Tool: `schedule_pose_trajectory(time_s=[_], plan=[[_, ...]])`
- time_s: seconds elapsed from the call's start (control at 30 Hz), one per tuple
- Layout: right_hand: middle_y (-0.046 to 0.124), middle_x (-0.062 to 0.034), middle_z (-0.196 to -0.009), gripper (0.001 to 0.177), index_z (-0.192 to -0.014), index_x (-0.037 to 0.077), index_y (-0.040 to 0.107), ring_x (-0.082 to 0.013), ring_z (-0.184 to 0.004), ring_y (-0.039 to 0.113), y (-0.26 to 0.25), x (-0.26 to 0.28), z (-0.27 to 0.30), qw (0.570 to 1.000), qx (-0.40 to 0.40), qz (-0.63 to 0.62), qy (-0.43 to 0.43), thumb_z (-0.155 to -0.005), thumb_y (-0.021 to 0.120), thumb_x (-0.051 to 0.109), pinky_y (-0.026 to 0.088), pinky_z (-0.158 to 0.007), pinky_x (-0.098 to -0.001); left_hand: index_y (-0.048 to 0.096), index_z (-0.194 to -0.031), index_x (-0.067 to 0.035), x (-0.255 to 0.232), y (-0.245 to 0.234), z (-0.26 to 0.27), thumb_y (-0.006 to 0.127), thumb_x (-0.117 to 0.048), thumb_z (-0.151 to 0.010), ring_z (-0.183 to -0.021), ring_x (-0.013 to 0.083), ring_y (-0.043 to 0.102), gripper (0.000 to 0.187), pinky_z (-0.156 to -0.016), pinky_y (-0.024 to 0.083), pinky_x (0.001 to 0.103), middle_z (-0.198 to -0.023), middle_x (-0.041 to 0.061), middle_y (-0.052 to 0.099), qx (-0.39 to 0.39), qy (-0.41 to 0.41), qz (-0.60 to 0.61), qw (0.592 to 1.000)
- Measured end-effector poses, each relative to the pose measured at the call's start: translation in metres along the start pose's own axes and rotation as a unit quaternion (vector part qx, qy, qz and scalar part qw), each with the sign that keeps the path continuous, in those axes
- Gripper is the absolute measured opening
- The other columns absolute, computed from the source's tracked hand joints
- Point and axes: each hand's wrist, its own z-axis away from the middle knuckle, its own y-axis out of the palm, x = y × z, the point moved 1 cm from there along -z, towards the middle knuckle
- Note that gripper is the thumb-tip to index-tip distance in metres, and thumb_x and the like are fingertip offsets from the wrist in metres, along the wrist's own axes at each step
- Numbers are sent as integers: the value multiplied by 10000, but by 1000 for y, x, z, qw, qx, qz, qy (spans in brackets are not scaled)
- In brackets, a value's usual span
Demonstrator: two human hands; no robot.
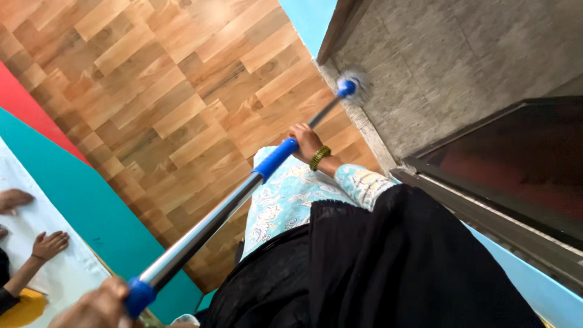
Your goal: The person mops the tiled floor of a bathroom, navigating around a toilet, sink, and bucket, and then mops the floor of an adjacent room near a bed using a wet mop.
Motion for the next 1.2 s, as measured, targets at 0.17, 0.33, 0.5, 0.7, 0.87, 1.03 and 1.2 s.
schedule_pose_trajectory(time_s=[0.17,0.33,0.5,0.7,0.87,1.03,1.2], plan=[[603,-152,-863,237,-854,58,554,-396,-912,594,-3,55,-25,996,-9,-15,-86,-854,750,190,493,-784,-477,634,-811,-28,-18,-27,34,660,-338,-1112,-675,171,621,433,-796,499,355,-674,20,593,40,54,12,998],[617,-150,-872,178,-863,63,567,-388,-923,608,2,57,16,999,35,5,-26,-828,721,144,494,-762,-473,632,-804,-28,-27,-49,46,674,-330,-1089,-654,172,625,416,-749,502,341,-674,27,603,105,70,27,992],[662,-119,-898,132,-877,110,595,-367,-960,644,4,25,78,999,22,10,-22,-814,711,107,507,-799,-460,630,-797,-28,-15,-16,45,688,-321,-1065,-633,173,628,401,-703,505,326,-674,34,614,146,52,43,987],[638,-156,-888,206,-859,86,573,-398,-915,622,-22,-11,132,999,40,6,30,-794,766,119,501,-796,-457,627,-789,-28,-6,80,19,704,-311,-1036,-608,175,632,384,-647,509,309,-673,42,626,143,15,43,989],[640,-171,-884,237,-859,65,590,-412,-890,626,-62,-53,168,996,41,60,44,-669,730,41,501,-775,-455,625,-782,-28,-1,157,-19,718,-303,-1013,-588,176,636,370,-601,512,294,-673,49,637,159,-85,3,984],[660,-171,-853,213,-825,68,606,-396,-868,651,-96,-92,186,996,33,44,72,-646,703,7,518,-760,-437,656,-869,36,28,215,-28,712,-247,-1039,-769,226,643,335,-803,542,386,-829,119,683,207,-158,-9,966],[677,-187,-894,169,-867,57,624,-406,-898,657,-111,-113,153,994,96,27,44,-713,656,-4,515,-764,-444,685,-871,31,43,248,-29,693,-218,-1041,-711,180,599,302,-795,517,373,-763,85,662,62,-162,-85,981]])
